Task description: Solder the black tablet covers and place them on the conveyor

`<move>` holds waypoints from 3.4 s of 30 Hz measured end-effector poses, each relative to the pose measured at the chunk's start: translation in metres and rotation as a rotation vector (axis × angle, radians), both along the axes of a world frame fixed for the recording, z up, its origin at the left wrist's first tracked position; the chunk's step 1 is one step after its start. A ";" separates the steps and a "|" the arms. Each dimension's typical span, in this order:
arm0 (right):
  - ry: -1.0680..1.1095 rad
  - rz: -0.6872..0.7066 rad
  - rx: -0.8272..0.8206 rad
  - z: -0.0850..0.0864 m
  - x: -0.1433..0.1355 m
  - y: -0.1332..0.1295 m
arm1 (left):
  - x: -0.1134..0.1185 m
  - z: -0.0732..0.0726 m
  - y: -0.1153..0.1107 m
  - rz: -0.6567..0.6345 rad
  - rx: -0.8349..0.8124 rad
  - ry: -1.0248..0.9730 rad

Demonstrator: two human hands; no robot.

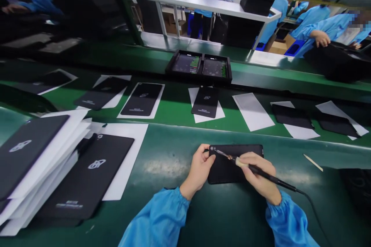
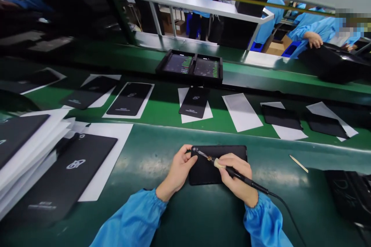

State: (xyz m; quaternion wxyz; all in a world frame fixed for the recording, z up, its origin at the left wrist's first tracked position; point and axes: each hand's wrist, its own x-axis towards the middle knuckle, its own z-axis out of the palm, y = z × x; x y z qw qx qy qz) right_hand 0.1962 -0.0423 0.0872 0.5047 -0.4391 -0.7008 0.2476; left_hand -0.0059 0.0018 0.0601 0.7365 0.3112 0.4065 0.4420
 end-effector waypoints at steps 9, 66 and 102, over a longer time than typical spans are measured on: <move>-0.031 0.018 -0.014 -0.003 -0.003 0.000 | 0.000 0.001 0.000 -0.002 0.002 -0.006; 0.007 -0.022 -0.105 0.010 -0.008 0.015 | -0.002 -0.008 -0.001 -0.030 0.040 0.036; 0.022 -0.245 0.067 -0.004 -0.031 -0.010 | -0.002 -0.005 0.000 -0.016 0.049 0.052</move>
